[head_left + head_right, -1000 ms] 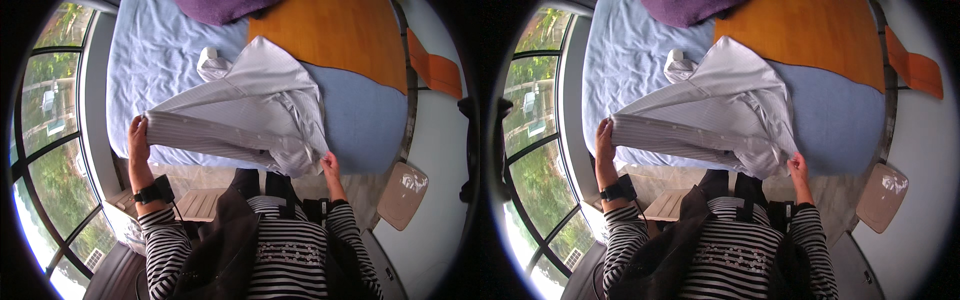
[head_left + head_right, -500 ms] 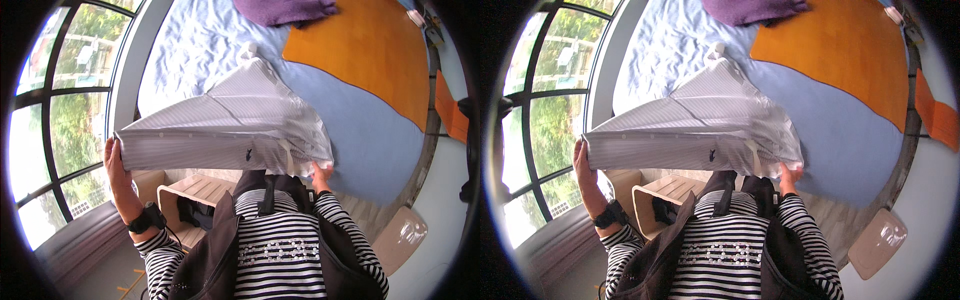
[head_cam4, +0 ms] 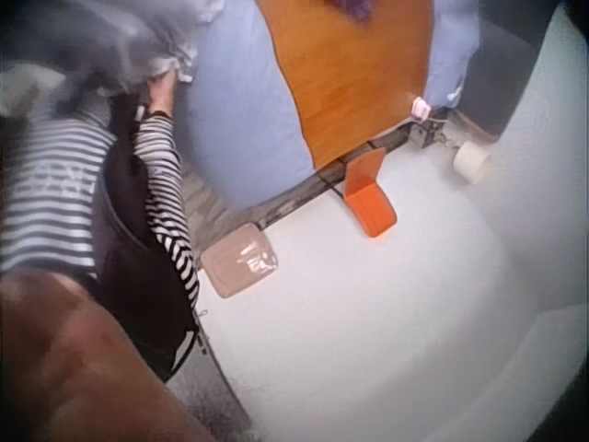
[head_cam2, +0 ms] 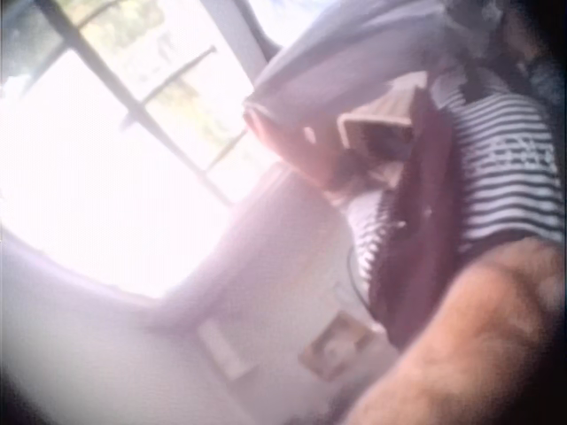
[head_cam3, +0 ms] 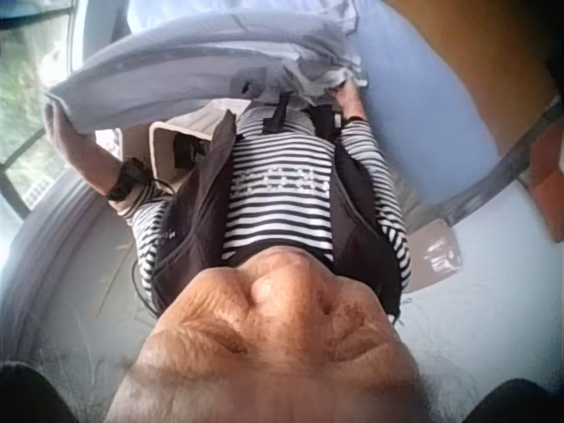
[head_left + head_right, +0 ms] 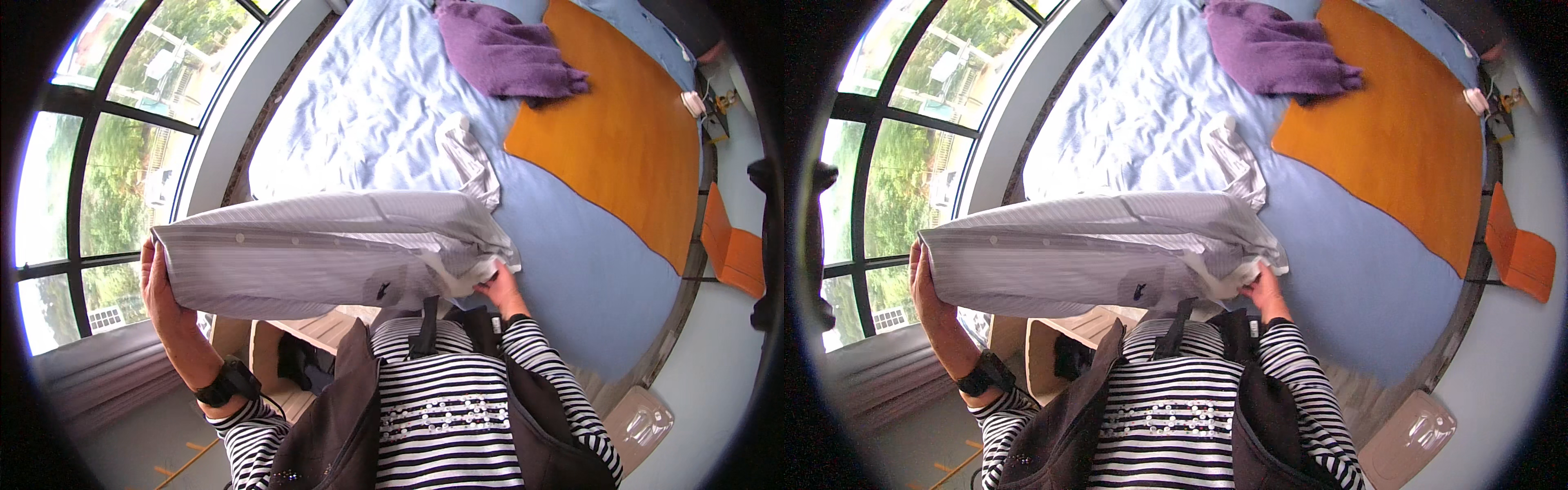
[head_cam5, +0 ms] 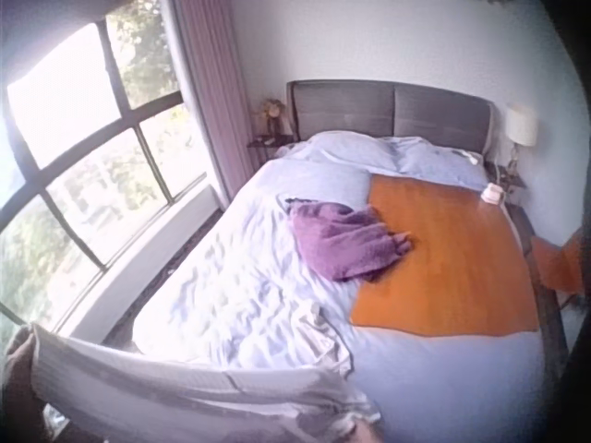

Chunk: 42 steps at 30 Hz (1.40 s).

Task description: The person folds a gray long-sleeve shirt on a bed, aligns the sleeves, folds the garment in half, then folds it again into a compact rectangle. The folded shirt is placed on a beige chair. The person then picks up a white shirt and begins to unfold it on the bed.

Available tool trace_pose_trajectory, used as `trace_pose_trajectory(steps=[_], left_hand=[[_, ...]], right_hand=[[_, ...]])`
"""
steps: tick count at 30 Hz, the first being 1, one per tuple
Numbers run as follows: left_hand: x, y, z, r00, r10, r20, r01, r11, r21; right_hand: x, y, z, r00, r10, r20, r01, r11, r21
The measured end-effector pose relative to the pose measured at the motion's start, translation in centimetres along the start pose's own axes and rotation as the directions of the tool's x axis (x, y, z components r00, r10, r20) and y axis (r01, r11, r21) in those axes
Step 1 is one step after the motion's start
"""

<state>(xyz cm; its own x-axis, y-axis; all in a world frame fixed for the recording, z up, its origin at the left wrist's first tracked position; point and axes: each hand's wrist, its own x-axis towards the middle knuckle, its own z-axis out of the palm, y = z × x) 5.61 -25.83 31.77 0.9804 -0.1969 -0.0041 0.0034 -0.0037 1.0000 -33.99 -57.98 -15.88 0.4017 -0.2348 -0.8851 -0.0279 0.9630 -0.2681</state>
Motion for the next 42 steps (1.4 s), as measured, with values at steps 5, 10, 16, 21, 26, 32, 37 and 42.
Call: trace_pose_trajectory(steps=[5,10,16,21,26,32,37,42], left_hand=[[11.8,-0.3,-3.6,0.999,-0.041,-0.028,0.042,0.999,0.034],[27.2,0.9,-4.2,0.997,-0.056,0.045,0.052,0.996,0.077],[37.0,8.4,-6.6,0.974,0.166,0.152,-0.132,0.969,-0.209],[35.8,10.5,-9.3,0.931,0.348,0.107,-0.301,0.901,-0.312],[31.5,9.8,-10.2,0.899,0.347,0.266,-0.276,0.922,-0.271],[29.8,7.7,-7.7,0.992,0.080,0.096,-0.062,0.983,-0.170],[32.5,7.0,-4.9,0.983,0.047,0.179,-0.031,0.996,-0.086],[36.8,3.6,-4.3,0.993,-0.023,0.112,0.024,1.000,-0.010]], right_hand=[[-3.9,-11.7,9.9,0.858,-0.409,0.310,0.327,0.902,0.283],[-13.7,-27.5,20.8,0.568,-0.797,0.206,0.752,0.604,0.262],[-31.7,-37.6,31.8,0.044,-0.996,0.082,0.977,0.060,0.206],[-40.0,-38.6,33.3,-0.288,-0.957,-0.031,0.951,-0.289,0.112],[-42.7,-40.5,29.2,-0.286,-0.957,-0.058,0.958,-0.286,0.005],[-42.9,-42.4,23.0,-0.128,-0.987,-0.097,0.982,-0.112,-0.152],[-42.8,-43.7,20.8,0.039,-0.988,-0.151,0.976,0.069,-0.206],[-41.9,-46.7,22.7,0.231,-0.968,-0.101,0.954,0.246,-0.173]])
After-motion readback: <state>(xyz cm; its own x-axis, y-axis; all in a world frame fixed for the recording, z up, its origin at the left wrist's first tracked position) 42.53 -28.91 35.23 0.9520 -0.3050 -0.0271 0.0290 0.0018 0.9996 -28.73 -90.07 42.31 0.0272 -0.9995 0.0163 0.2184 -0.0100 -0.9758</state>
